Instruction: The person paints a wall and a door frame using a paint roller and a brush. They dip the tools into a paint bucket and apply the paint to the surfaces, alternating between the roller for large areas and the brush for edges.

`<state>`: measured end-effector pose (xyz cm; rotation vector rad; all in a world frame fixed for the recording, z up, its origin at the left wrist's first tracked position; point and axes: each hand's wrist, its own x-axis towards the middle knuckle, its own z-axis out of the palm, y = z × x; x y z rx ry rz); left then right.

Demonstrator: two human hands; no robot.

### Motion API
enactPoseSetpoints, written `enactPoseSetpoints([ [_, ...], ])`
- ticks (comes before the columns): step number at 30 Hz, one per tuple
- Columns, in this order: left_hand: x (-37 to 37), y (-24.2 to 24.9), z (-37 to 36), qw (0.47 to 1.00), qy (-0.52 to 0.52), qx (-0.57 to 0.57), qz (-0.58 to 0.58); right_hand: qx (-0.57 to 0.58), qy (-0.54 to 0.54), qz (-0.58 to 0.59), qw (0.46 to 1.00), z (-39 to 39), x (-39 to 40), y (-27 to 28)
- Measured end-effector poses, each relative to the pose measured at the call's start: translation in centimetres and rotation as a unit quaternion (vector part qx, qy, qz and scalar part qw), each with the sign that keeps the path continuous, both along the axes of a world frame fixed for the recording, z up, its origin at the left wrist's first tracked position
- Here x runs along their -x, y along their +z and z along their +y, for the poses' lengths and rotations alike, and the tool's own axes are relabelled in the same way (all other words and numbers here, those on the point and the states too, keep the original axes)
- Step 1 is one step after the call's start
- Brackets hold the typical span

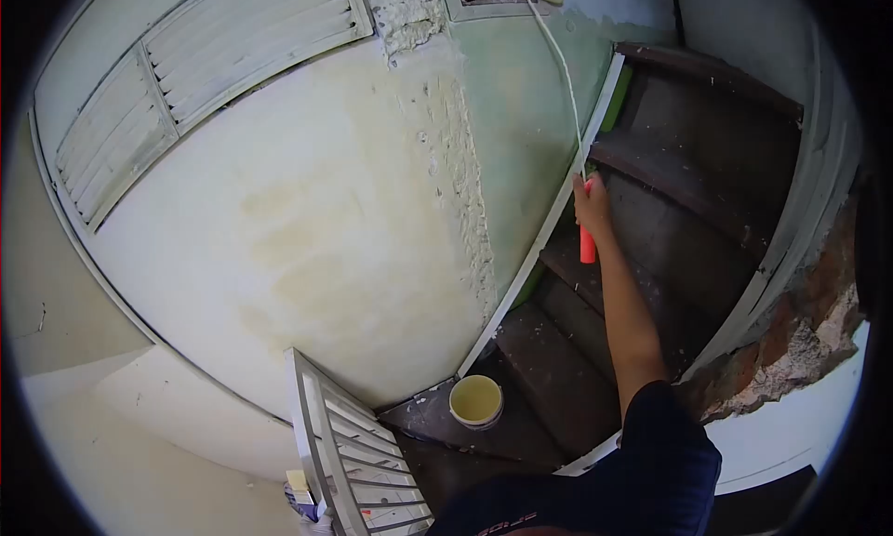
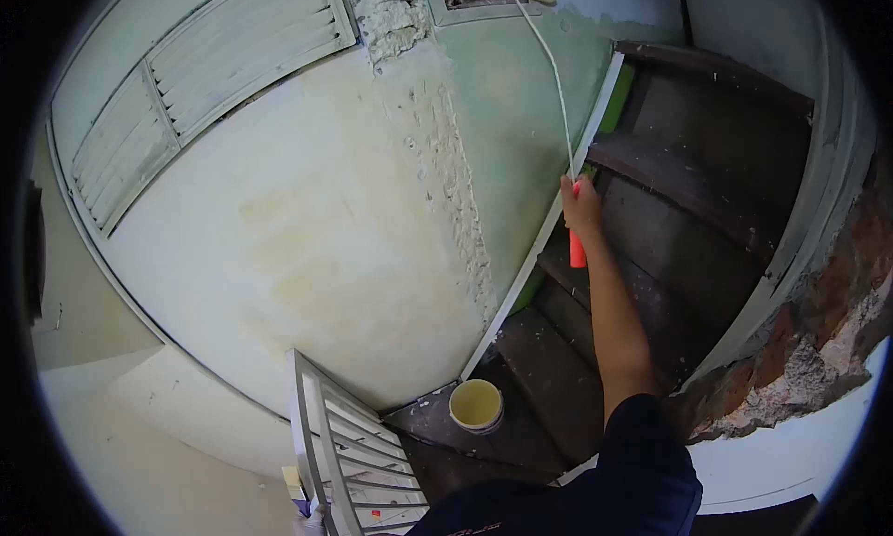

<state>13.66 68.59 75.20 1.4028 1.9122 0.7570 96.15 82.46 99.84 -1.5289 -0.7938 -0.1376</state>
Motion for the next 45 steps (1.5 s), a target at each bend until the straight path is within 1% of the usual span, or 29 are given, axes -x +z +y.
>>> enactPoseSetpoints([
  [1, 0.1, 0.1, -0.1, 1.000, 0.001, -0.001, 0.006, -0.016, 0.008, 0.001, 1.000, 0.3, -0.3, 0.4],
  [2, -0.9, 1.4, -0.6, 1.000, 0.001, -0.001, 0.009, 0.016, -0.006, -0.006, 1.000, 0.0, -0.4, 1.5],
  [4, -4.2, 4.8, -1.7, 0.998, 0.045, -0.036, -0.033, -0.004, -0.001, -0.013, 1.000, 0.3, -1.2, 2.8],
  [6, -3.0, 3.6, -1.1, 0.997, 0.016, -0.049, -0.056, -0.007, 0.003, -0.010, 1.000, 0.4, -0.7, 3.1],
  [7, -1.8, 2.4, -0.7, 0.995, -0.012, -0.061, -0.078, -0.011, 0.002, -0.005, 1.000, 0.4, -0.2, 2.3],
  [8, -0.2, 0.4, 0.0, 0.995, -0.037, -0.079, -0.057, 0.002, -0.002, 0.007, 1.000, 0.1, 1.3, 1.5],
  [9, -0.5, 0.4, -0.1, 0.990, -0.033, -0.092, -0.104, -0.004, 0.015, 0.039, 0.999, 0.2, 2.2, 0.0],
  [11, -1.1, 2.5, -0.3, 0.998, -0.041, -0.004, -0.053, 0.000, -0.026, 0.010, 1.000, 1.6, 2.8, -4.2],
  [14, -0.4, 1.1, -0.3, 0.998, -0.032, -0.039, -0.048, -0.026, -0.046, -0.035, 0.998, 3.1, 2.6, -6.1],
  [15, -3.3, 4.8, -0.7, 0.992, -0.043, -0.032, -0.114, -0.027, -0.045, -0.033, 0.998, 2.6, 3.5, -4.7],
  [17, -1.3, 2.2, -0.4, 0.995, -0.032, -0.050, -0.077, -0.019, 0.016, 0.039, 0.999, 1.6, 4.8, -1.7],
  [18, -0.8, 1.1, -0.1, 0.995, -0.020, -0.053, -0.081, -0.028, 0.028, 0.043, 0.998, 1.8, 5.1, -1.5],
  [19, -0.3, -0.1, 0.0, 0.995, -0.007, -0.056, -0.085, -0.047, 0.082, 0.076, 0.993, 1.8, 5.7, -1.7],
  [20, -1.1, 2.0, -0.3, 0.995, -0.013, -0.003, -0.100, -0.047, 0.064, 0.071, 0.994, 2.0, 6.8, -2.5],
  [21, -0.7, 2.4, 0.1, 0.993, -0.015, 0.087, -0.075, -0.048, 0.047, 0.066, 0.996, 2.1, 8.2, -3.3],
  [22, -0.9, 2.6, -0.1, 0.993, -0.013, 0.087, -0.078, -0.021, 0.067, 0.107, 0.992, 1.8, 9.4, -4.0],
  [23, -2.0, 3.9, -0.4, 0.993, -0.011, 0.075, -0.087, -0.021, 0.070, 0.104, 0.992, 1.8, 10.0, -5.1],
  [25, -4.4, 7.4, -1.1, 0.993, -0.006, 0.048, -0.106, -0.009, 0.008, 0.078, 0.997, 2.8, 10.4, -7.8],
  [27, -6.1, 9.8, -1.4, 0.992, 0.000, 0.034, -0.118, -0.058, -0.022, -0.010, 0.998, 3.2, 11.0, -8.9],
  [29, -7.3, 11.5, -1.6, 0.992, 0.007, 0.022, -0.126, -0.082, 0.018, -0.006, 0.996, 3.6, 11.0, -8.9],
  [31, -7.3, 11.4, -1.8, 0.991, 0.012, 0.020, -0.131, -0.099, 0.010, -0.023, 0.995, 3.1, 12.0, -8.0],
  [32, -6.7, 10.9, -1.6, 0.993, 0.010, 0.039, -0.107, -0.064, -0.049, -0.072, 0.994, 2.5, 12.8, -6.9],
  [33, -6.2, 10.2, -1.4, 0.995, 0.008, 0.058, -0.083, -0.062, -0.048, -0.072, 0.994, 2.2, 13.5, -6.4],
  [35, -5.5, 9.0, -1.3, 0.986, -0.029, 0.012, -0.166, -0.016, -0.008, -0.013, 1.000, 1.8, 14.5, -5.3],
  [36, -5.6, 9.0, -1.3, 0.985, -0.030, 0.011, -0.168, -0.021, -0.016, -0.028, 0.999, 1.5, 15.5, -4.8],
  [38, -5.9, 9.3, -1.3, 0.994, 0.013, 0.040, -0.103, -0.017, -0.011, -0.033, 0.999, 2.3, 15.5, -6.3],
  [40, -6.0, 9.7, -1.5, 0.995, 0.011, 0.041, -0.093, -0.003, 0.014, -0.020, 1.000, 3.1, 15.7, -8.5],
  [43, -6.1, 10.7, -1.3, 0.996, 0.003, 0.051, -0.073, -0.087, 0.027, -0.012, 0.996, 3.2, 17.4, -9.2],
  [45, -6.1, 11.0, -1.2, 0.996, -0.013, 0.075, -0.054, -0.066, 0.029, -0.002, 0.997, 3.0, 17.6, -8.5],
])
